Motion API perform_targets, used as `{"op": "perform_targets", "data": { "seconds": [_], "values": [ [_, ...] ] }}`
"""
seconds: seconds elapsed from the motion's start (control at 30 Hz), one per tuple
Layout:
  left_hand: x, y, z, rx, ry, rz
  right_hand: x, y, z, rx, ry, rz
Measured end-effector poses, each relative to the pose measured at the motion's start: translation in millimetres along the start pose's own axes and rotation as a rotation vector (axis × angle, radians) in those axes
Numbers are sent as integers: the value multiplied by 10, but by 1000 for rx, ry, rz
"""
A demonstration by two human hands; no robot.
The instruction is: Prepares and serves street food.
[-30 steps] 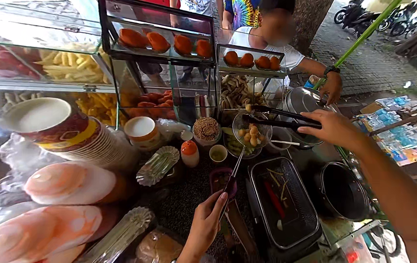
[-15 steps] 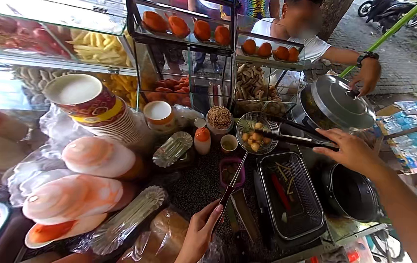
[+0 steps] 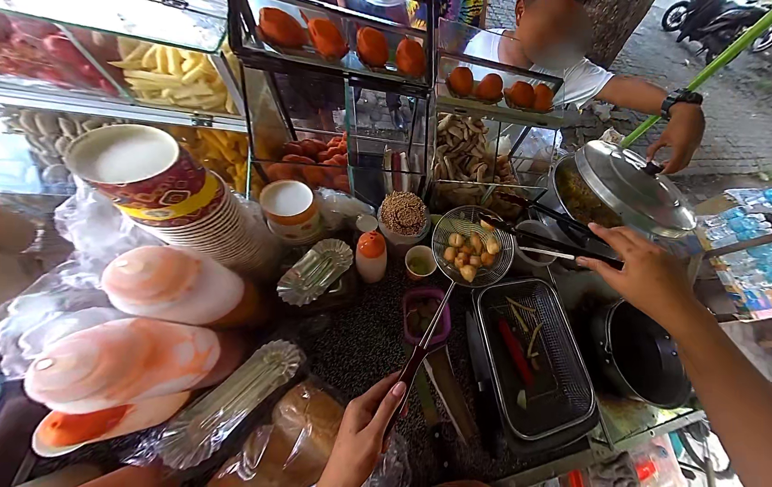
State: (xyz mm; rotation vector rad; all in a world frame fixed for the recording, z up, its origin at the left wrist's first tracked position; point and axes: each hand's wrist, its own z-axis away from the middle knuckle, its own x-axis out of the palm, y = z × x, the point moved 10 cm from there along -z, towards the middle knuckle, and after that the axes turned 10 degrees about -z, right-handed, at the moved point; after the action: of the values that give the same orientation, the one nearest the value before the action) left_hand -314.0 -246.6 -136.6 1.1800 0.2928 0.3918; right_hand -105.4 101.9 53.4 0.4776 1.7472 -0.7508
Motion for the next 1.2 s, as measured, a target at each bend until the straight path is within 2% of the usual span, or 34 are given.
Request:
{"op": "perform_targets", "data": {
  "seconds": [0.27,0.6,0.93,1.2],
  "values": [
    [-21,-55,10,-12,16,4,-63,-7,49,29,-47,-13],
    [-49,-20,16,-9,29,-6,103,-97,109,-54,-74,77],
    [-60,-12,28,8,34,-30,11,-265,125,-141,85,7],
    [-78,-34,34,8,44,-8,31,-204,186,-116,42,42]
  ]
}}
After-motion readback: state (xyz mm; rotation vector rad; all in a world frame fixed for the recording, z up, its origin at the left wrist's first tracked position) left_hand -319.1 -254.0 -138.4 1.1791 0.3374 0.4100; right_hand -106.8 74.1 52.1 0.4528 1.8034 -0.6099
